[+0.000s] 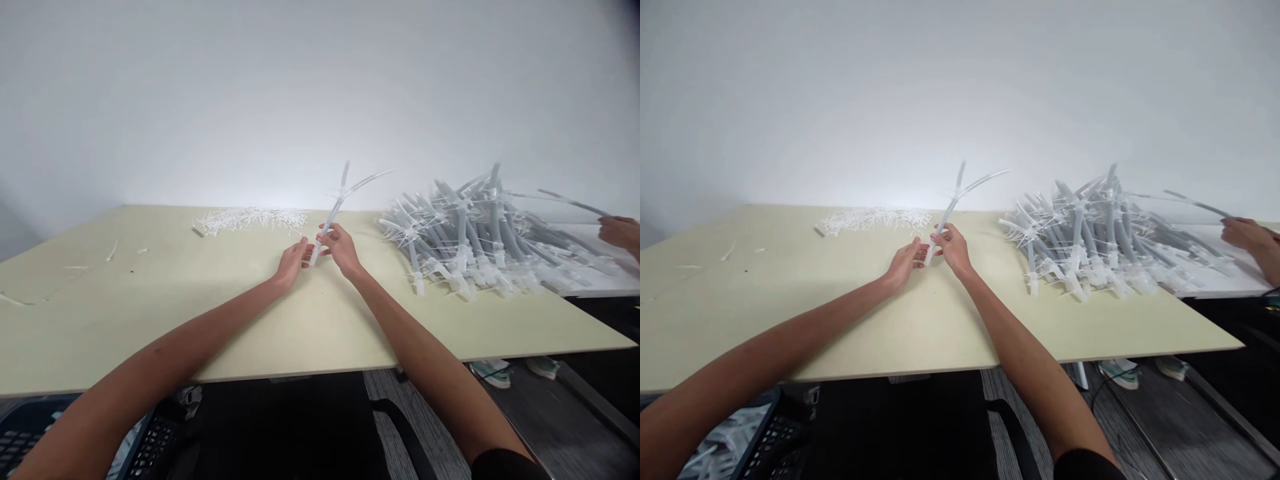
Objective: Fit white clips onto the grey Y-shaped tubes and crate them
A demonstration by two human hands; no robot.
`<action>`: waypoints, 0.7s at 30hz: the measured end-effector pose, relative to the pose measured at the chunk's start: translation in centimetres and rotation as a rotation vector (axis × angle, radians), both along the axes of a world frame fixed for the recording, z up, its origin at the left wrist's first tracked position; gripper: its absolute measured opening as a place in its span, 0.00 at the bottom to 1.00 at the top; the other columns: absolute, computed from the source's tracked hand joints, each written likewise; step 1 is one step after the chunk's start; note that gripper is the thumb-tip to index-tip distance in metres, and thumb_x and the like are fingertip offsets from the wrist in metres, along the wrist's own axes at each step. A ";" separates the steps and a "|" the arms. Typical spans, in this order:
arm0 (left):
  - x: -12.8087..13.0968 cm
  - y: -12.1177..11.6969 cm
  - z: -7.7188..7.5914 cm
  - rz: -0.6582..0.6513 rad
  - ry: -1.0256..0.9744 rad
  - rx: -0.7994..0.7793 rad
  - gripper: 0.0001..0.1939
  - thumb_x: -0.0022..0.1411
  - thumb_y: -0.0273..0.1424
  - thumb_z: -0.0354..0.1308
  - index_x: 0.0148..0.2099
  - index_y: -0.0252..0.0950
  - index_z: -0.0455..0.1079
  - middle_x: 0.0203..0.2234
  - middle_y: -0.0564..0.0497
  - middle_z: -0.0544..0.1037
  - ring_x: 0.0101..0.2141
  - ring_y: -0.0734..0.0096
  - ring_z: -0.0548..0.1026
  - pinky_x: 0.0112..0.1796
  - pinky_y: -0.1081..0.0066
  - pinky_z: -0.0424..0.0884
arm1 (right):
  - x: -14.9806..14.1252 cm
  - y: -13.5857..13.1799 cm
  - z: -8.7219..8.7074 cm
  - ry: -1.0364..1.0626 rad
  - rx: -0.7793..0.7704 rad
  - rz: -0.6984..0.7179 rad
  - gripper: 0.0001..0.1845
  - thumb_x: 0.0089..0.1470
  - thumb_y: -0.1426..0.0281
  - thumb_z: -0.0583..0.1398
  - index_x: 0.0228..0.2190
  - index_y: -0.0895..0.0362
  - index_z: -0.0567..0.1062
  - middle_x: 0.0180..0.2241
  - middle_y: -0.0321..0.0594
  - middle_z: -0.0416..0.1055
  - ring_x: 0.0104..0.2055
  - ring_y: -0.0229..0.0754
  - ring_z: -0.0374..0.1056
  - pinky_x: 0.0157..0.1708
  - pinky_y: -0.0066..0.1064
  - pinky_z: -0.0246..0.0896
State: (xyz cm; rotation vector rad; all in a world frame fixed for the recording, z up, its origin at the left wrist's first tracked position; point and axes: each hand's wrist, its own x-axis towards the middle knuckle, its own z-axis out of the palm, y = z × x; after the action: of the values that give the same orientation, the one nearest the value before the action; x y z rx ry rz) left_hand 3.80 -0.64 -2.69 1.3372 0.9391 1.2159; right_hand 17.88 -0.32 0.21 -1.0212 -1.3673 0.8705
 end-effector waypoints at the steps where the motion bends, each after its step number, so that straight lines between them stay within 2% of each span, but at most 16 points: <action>1: 0.0 -0.5 0.3 0.011 0.022 0.012 0.28 0.57 0.53 0.48 0.40 0.32 0.70 0.35 0.43 0.75 0.33 0.69 0.72 0.33 0.71 0.68 | 0.0 0.0 0.0 -0.010 0.008 0.001 0.18 0.44 0.60 0.62 0.38 0.54 0.70 0.28 0.37 0.67 0.31 0.38 0.64 0.22 0.26 0.63; 6: -0.5 -0.8 1.1 0.006 0.041 0.021 0.20 0.54 0.48 0.54 0.37 0.35 0.68 0.33 0.49 0.74 0.31 0.73 0.70 0.30 0.74 0.65 | 0.0 -0.1 0.0 -0.024 0.030 0.051 0.17 0.44 0.61 0.62 0.37 0.55 0.71 0.26 0.36 0.70 0.26 0.35 0.61 0.23 0.26 0.56; 11: -1.0 -0.5 1.2 0.000 0.062 0.052 0.21 0.52 0.50 0.56 0.30 0.35 0.67 0.28 0.51 0.72 0.29 0.74 0.68 0.29 0.74 0.63 | -0.3 -0.2 -0.1 -0.018 0.041 0.110 0.16 0.43 0.62 0.62 0.35 0.56 0.72 0.26 0.37 0.71 0.28 0.37 0.63 0.29 0.29 0.58; 15: -1.1 -0.4 1.0 -0.037 0.084 0.057 0.22 0.52 0.51 0.56 0.30 0.34 0.68 0.27 0.50 0.72 0.28 0.73 0.67 0.30 0.72 0.63 | -0.5 -0.3 -0.2 0.053 0.056 0.158 0.13 0.43 0.64 0.62 0.33 0.56 0.72 0.28 0.37 0.72 0.31 0.38 0.66 0.36 0.33 0.60; 21: -1.2 0.0 0.6 0.006 0.112 0.113 0.21 0.52 0.49 0.56 0.29 0.34 0.68 0.24 0.53 0.68 0.26 0.75 0.65 0.29 0.73 0.62 | -0.7 -0.4 -0.4 0.127 0.047 0.189 0.12 0.42 0.67 0.63 0.32 0.57 0.71 0.27 0.37 0.71 0.32 0.38 0.68 0.40 0.35 0.61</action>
State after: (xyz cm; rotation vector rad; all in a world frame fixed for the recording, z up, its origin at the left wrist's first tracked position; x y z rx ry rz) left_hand 2.63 -0.67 -2.11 1.5057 0.9662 1.2237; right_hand 17.14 -0.69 -0.19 -0.7964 -1.3844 1.0207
